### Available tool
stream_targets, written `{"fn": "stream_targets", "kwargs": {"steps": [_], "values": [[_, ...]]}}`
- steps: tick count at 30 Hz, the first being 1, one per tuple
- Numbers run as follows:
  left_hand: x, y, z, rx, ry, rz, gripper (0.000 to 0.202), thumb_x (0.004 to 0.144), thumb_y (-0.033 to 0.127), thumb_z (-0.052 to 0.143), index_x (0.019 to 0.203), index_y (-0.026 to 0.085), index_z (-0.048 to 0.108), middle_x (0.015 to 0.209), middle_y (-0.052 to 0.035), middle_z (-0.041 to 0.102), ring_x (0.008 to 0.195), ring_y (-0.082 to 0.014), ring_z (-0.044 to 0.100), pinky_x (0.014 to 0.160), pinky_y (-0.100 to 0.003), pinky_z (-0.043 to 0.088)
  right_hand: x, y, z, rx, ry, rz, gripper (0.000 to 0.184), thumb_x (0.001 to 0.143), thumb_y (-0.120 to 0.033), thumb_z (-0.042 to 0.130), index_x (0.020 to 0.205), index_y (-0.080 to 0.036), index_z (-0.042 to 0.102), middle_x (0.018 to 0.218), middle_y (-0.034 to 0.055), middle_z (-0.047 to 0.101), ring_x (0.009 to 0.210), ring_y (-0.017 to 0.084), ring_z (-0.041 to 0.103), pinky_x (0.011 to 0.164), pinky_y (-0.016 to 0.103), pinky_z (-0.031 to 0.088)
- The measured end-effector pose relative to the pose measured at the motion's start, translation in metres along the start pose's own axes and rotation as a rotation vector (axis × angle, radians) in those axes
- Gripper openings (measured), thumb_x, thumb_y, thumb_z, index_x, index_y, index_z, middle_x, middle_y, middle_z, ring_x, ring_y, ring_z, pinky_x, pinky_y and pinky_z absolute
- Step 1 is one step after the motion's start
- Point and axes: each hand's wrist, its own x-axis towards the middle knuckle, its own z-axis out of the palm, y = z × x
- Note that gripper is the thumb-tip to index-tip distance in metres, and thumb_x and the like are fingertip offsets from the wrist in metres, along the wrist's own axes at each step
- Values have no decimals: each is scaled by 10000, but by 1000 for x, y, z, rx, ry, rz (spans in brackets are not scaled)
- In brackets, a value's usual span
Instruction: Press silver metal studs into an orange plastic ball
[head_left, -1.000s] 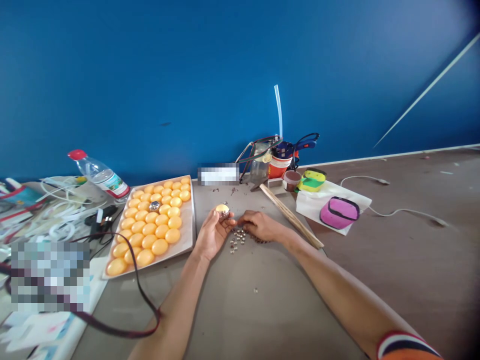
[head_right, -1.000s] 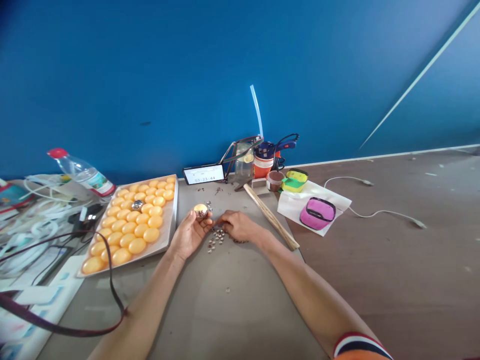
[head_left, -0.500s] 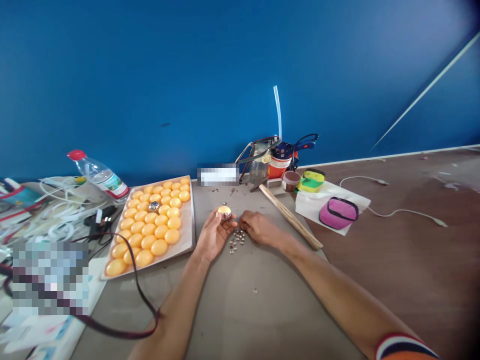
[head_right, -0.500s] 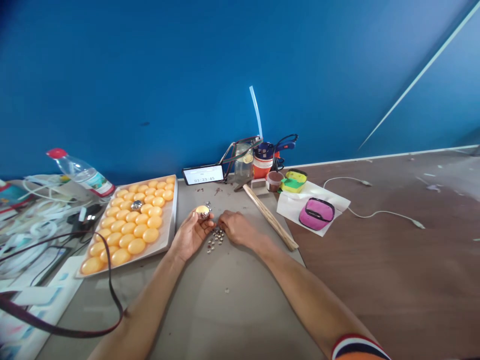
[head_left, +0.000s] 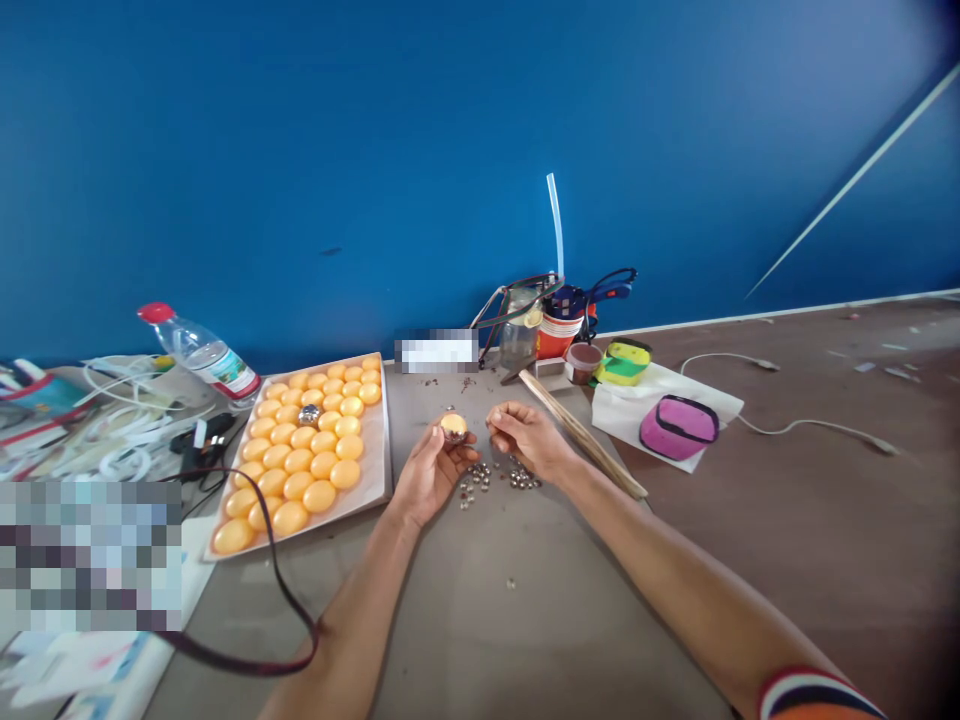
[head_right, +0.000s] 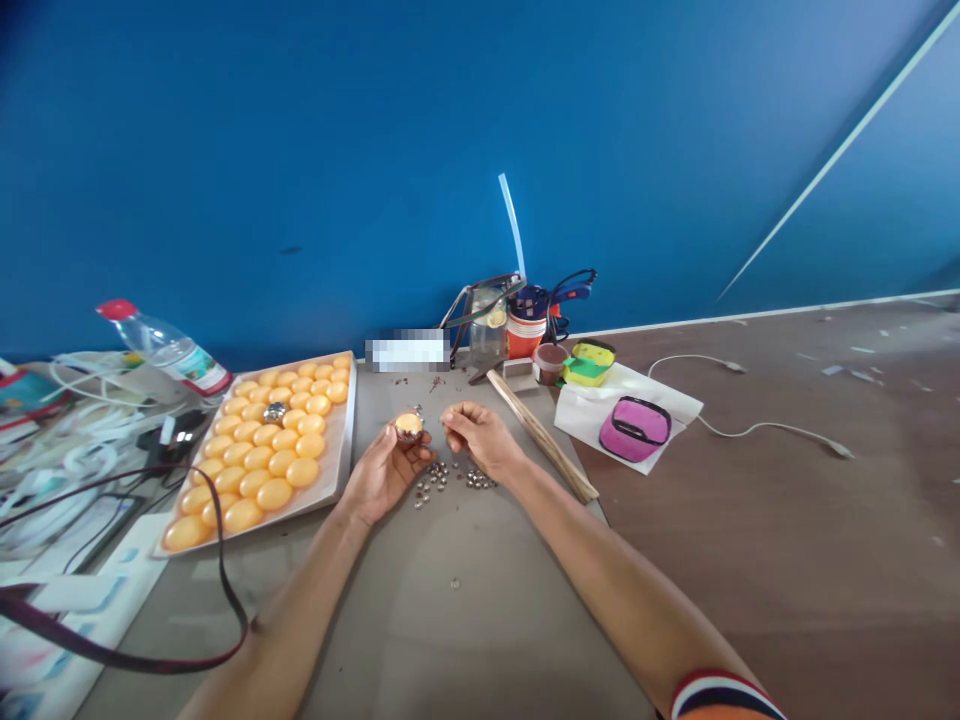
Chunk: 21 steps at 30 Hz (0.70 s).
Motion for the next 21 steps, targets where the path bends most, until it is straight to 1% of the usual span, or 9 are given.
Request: {"fn": "stream_targets", "kwargs": {"steps": [3,5,8,11,13,17,19,21], "values": [[0,0,1,-3,2,-18,382,790,375,599,1106,171,532,843,-73,663,682,-160,633,729,-315,474,-2,1,2,62,-88,54,217,674,-329,679,740,-155,567,603,-43,552,474,54,467,506,209,327],[0,0,0,-8,2,-30,410,786,381,602,1131,175,520,844,-70,663,679,-161,634,714,-309,476,-4,2,5,36,-116,54,218,664,-296,684,786,-156,570,587,-46,560,490,63,485,536,213,353],[0,0,0,-16,-4,-43,389,790,395,591,1105,175,529,845,-68,661,672,-166,634,702,-312,477,-7,2,10,-83,-70,21,206,663,-274,666,789,-164,546,542,-59,551,483,73,491,549,222,369],[0,0,1,-14,-5,-57,306,796,405,580,955,144,568,815,-76,659,660,-161,628,709,-309,477,-8,2,14,-226,-14,-14,139,689,-264,610,761,-167,540,503,-67,521,479,77,470,548,225,376],[0,0,2,-18,-7,-61,282,797,404,580,893,138,569,798,-73,656,649,-155,622,715,-312,478,-8,3,15,-301,-3,-43,101,693,-249,578,743,-166,548,538,-59,520,497,77,457,548,224,381],[0,-2,4,-33,-13,-35,245,794,378,593,900,160,561,804,-41,646,659,-148,620,708,-306,482,-7,5,13,-410,-24,-139,81,689,-241,567,718,-166,566,726,-19,549,606,88,482,599,233,409],[0,-3,4,-29,-17,-30,242,800,375,588,909,161,561,815,-38,641,678,-147,621,704,-297,482,-7,6,13,-431,-32,-147,91,696,-255,567,721,-167,571,766,-10,544,641,97,492,614,239,418],[-1,-4,4,-21,-23,-33,245,811,378,572,916,157,561,830,-44,640,696,-151,623,707,-298,483,-8,7,14,-430,-39,-126,101,703,-263,564,735,-168,572,753,-13,540,646,102,495,613,241,421]]}}
